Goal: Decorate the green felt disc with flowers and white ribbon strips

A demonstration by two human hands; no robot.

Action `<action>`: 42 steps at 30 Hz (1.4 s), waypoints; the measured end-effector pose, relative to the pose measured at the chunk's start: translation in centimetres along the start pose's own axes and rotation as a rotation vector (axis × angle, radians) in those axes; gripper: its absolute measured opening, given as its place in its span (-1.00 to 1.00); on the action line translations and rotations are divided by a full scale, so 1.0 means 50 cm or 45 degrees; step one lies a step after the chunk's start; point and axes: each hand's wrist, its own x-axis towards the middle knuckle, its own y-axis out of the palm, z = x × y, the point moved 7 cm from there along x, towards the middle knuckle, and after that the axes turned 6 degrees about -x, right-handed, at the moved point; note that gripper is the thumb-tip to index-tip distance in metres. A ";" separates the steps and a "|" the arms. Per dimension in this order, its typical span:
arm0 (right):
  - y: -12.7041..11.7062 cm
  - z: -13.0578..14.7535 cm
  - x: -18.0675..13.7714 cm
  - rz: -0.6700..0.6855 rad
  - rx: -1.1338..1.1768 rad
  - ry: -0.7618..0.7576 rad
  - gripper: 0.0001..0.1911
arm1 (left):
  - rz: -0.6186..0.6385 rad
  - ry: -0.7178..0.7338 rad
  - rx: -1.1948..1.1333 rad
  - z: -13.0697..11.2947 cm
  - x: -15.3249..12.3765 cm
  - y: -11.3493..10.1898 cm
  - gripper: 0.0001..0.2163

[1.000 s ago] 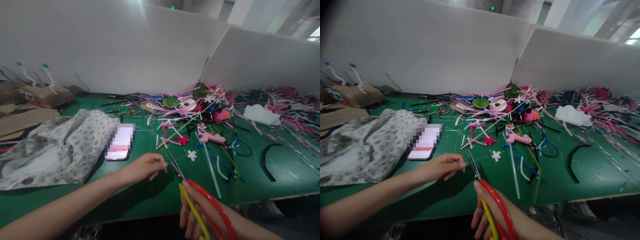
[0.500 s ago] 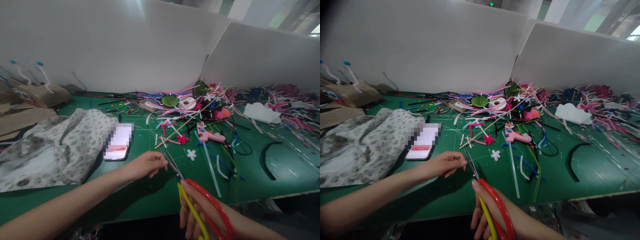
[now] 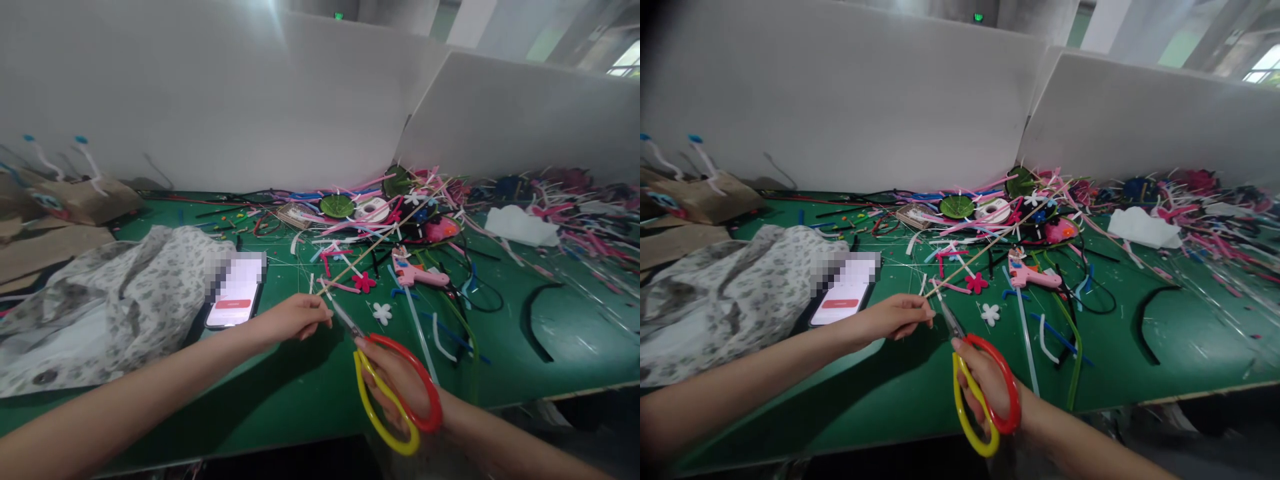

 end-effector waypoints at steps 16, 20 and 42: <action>-0.056 0.121 -0.049 -0.148 -0.149 -0.466 -0.50 | 0.274 0.121 0.240 -0.001 -0.049 0.106 -0.77; -0.055 0.119 -0.045 -0.211 -0.160 -0.522 -0.51 | 0.267 0.128 0.266 -0.005 -0.057 0.113 -0.75; -0.158 0.134 -0.097 -0.562 -0.184 -0.772 -0.67 | -0.045 0.038 0.108 0.025 -0.073 -0.003 -0.64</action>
